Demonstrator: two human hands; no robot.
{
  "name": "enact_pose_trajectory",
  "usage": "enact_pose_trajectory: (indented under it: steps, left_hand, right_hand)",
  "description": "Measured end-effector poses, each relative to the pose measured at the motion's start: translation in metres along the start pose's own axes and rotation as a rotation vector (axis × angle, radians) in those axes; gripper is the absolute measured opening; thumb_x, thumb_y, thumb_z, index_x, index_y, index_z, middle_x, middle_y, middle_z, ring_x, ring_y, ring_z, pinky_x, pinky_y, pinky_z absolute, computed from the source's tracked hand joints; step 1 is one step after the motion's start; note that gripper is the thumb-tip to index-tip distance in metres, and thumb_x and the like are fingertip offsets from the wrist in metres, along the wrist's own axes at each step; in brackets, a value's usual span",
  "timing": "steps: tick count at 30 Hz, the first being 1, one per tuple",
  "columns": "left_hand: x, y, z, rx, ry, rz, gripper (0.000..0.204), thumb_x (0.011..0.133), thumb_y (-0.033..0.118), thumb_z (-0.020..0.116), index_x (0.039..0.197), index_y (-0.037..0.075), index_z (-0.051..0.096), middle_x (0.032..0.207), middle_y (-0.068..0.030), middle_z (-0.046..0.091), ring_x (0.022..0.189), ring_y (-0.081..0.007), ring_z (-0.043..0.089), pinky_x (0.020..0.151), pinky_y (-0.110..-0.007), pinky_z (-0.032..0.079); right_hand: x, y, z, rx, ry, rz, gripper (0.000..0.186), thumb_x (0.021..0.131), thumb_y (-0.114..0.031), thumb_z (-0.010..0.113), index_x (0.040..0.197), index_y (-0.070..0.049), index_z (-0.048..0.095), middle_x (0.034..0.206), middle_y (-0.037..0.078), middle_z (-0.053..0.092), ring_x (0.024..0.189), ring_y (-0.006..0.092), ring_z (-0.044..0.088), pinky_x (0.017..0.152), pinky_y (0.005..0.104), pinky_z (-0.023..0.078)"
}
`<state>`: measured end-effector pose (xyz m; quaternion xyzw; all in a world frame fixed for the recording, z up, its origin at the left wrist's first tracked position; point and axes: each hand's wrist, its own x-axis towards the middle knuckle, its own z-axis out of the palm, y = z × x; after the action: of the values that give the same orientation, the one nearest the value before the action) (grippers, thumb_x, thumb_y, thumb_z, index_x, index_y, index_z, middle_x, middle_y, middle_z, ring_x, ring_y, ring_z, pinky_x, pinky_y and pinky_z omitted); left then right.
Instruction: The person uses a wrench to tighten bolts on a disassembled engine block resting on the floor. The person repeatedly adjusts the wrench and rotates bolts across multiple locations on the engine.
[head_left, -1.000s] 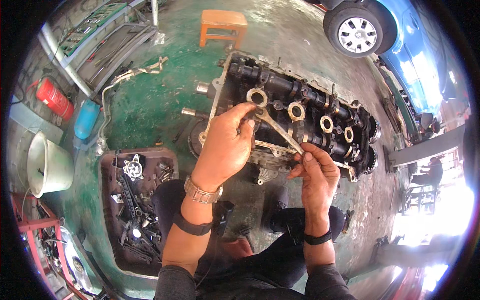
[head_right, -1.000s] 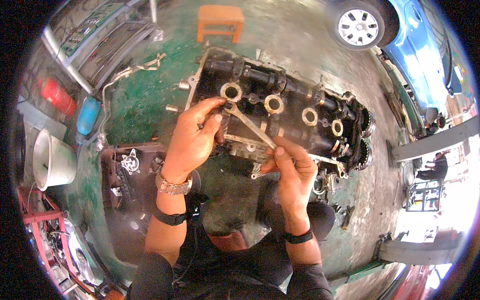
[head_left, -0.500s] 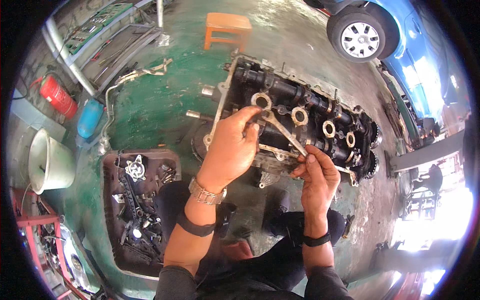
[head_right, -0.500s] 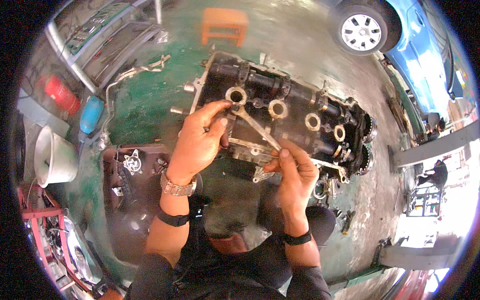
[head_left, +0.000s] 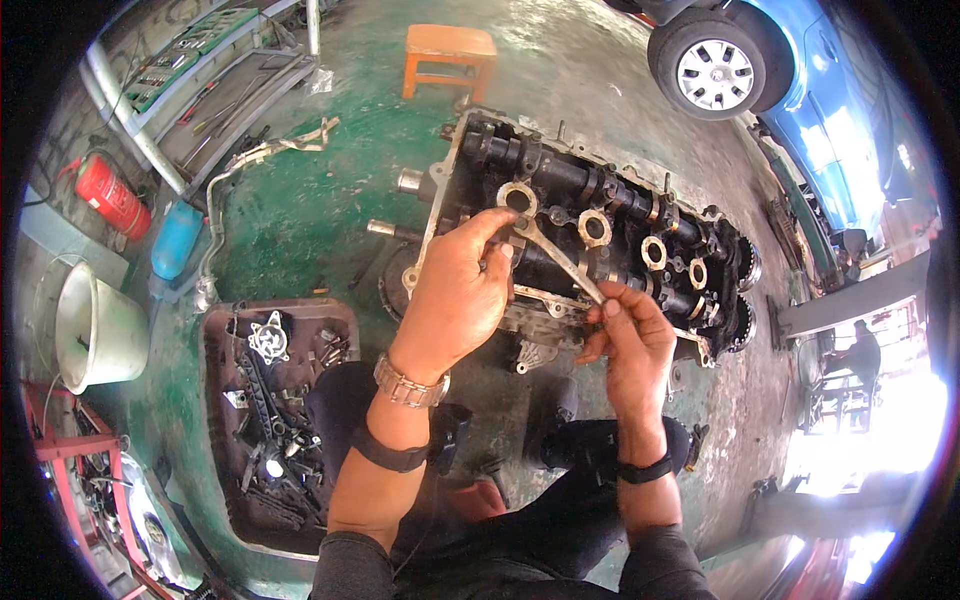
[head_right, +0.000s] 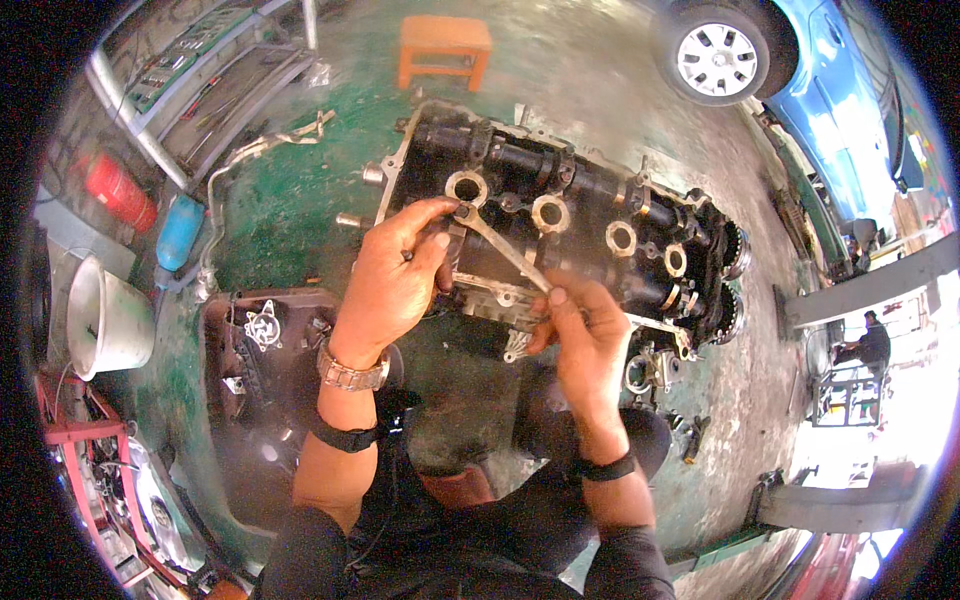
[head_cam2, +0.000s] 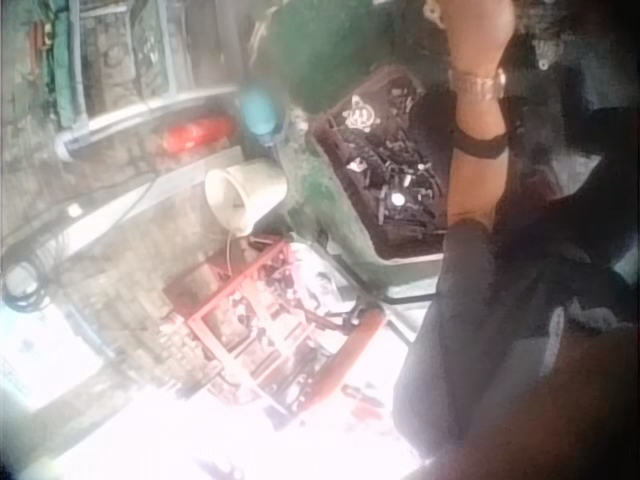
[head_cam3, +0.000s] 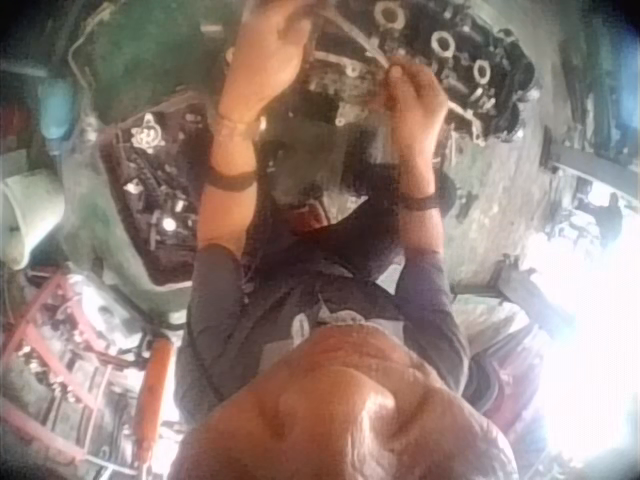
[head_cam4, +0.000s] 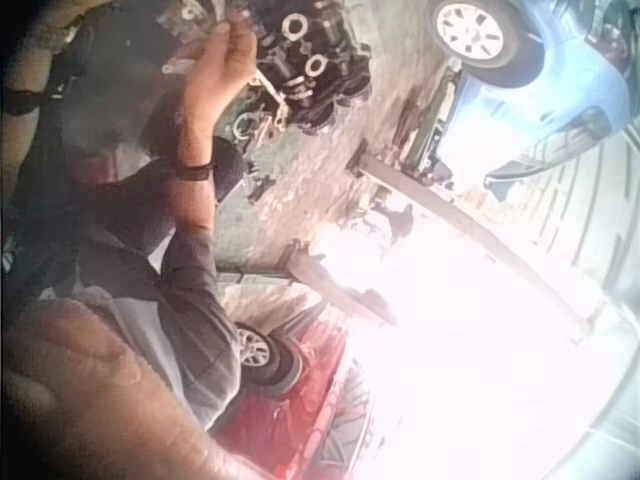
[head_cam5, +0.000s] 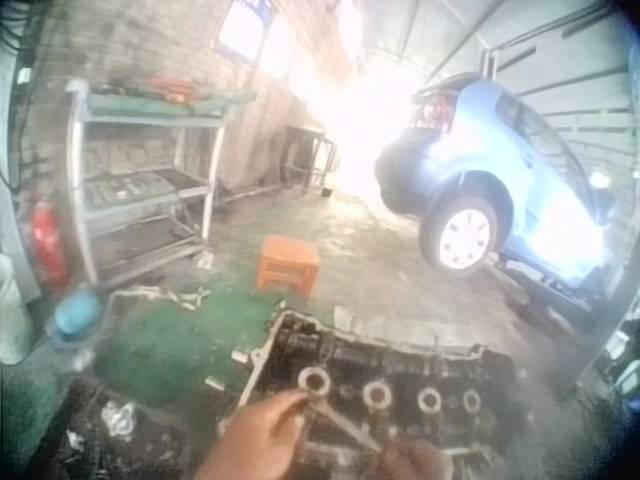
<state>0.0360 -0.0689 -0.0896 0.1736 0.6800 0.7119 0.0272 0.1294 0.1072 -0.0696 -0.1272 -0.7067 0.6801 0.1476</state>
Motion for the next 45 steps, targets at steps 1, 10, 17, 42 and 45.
enact_pose_trajectory:
  steps: [1,10,17,42,45]
  left_hand:
    - [0.001,-0.001,0.0,0.019,0.01,0.04,0.026,0.094,0.001,0.05,0.119,-0.001,0.056,0.073,-0.002,0.058,0.06,-0.0082,0.054,0.054,-0.024,0.044]
    - [0.001,-0.003,0.0,0.087,0.022,0.049,0.023,0.094,0.0,0.05,0.115,-0.004,0.055,0.074,-0.0046,0.06,0.061,-0.0095,0.055,0.056,-0.026,0.046]
    - [-0.001,0.002,-0.002,0.063,0.023,-0.009,0.023,0.093,0.001,0.052,0.115,-0.004,0.055,0.07,-0.0033,0.059,0.06,-0.0095,0.055,0.055,-0.026,0.045]
    - [0.045,0.043,-0.012,0.771,-0.158,0.098,0.02,0.08,0.008,0.07,0.098,-0.001,0.071,0.09,-0.0144,0.072,0.081,-0.0194,0.068,0.076,-0.03,0.051]
    - [0.049,0.043,-0.009,0.805,-0.151,0.057,0.014,0.08,0.004,0.069,0.093,-0.001,0.071,0.082,-0.0115,0.07,0.075,-0.0163,0.065,0.071,-0.028,0.049]
  right_hand:
    - [0.005,-0.005,-0.003,-0.041,-0.018,-0.016,0.019,0.096,-0.006,0.054,0.11,0.004,0.061,0.083,0.01,0.064,0.055,0.0123,0.057,0.051,0.025,0.049]
    - [0.074,-0.05,-0.007,-0.436,-0.01,-0.111,0.024,0.092,-0.007,0.059,0.113,0.005,0.057,0.071,0.003,0.057,0.053,0.0087,0.052,0.049,0.0239,0.047]
    - [0.1,-0.068,0.023,-0.323,-0.087,-0.403,0.027,0.095,-0.007,0.055,0.121,0.002,0.053,0.077,0.005,0.059,0.063,0.0107,0.057,0.061,0.0246,0.049]
    - [0.009,-0.003,-0.106,0.178,0.102,-0.135,0.019,0.095,-0.011,0.056,0.111,-0.001,0.059,0.075,-0.001,0.06,0.059,0.0057,0.052,0.054,0.0203,0.041]
    - [0.009,-0.001,-0.109,0.236,0.092,-0.169,0.021,0.098,-0.012,0.051,0.114,0.002,0.053,0.075,0.006,0.057,0.051,0.0072,0.049,0.048,0.0204,0.043]
